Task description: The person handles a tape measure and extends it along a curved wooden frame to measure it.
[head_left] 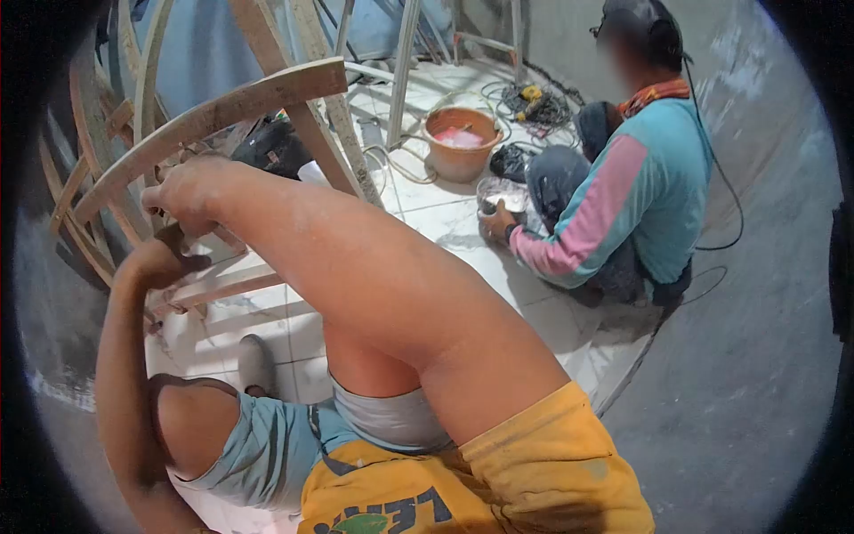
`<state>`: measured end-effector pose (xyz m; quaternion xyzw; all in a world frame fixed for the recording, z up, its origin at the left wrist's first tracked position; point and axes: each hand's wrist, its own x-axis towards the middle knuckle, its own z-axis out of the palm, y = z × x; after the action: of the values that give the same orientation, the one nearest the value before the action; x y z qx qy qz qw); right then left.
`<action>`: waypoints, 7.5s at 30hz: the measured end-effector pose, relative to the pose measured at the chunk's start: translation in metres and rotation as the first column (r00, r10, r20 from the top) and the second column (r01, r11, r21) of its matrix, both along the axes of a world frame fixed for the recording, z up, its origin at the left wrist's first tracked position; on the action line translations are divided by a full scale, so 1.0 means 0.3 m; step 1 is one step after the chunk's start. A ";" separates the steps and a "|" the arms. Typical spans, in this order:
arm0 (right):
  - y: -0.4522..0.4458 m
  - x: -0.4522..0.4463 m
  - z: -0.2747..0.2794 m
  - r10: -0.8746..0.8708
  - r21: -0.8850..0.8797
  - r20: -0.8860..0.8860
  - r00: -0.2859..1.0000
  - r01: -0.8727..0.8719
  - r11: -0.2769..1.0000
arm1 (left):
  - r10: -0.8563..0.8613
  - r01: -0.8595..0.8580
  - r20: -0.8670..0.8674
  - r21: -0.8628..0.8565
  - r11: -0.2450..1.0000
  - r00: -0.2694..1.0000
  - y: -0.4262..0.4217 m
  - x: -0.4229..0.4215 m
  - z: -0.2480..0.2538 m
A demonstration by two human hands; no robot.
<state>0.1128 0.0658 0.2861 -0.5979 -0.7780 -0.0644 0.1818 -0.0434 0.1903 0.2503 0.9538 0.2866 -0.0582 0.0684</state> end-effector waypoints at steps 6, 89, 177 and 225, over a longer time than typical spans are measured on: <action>-0.050 0.069 0.025 -0.058 -0.093 -0.113 0.992 0.048 0.995 | 0.079 -0.037 0.179 -0.225 0.974 0.981 -0.109 0.058 0.102; -0.070 0.108 -0.033 -0.085 -0.378 -0.020 0.996 0.071 0.923 | 0.038 0.025 0.229 -0.266 0.964 0.973 -0.168 -0.096 0.150; -0.026 0.172 -0.085 -0.093 -0.346 -0.006 0.996 0.085 0.934 | -0.922 0.269 -0.097 0.963 0.008 0.375 -0.328 -0.547 0.541; -0.045 0.150 -0.077 -0.088 -0.381 -0.011 0.996 0.078 0.921 | -0.653 -0.004 -0.353 0.878 -0.479 0.670 -0.607 -0.602 0.576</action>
<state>0.1577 0.0522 0.2631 -0.6550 -0.7471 0.0884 0.0704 -0.2239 0.0081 0.4232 0.6100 -0.1674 0.3735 -0.6785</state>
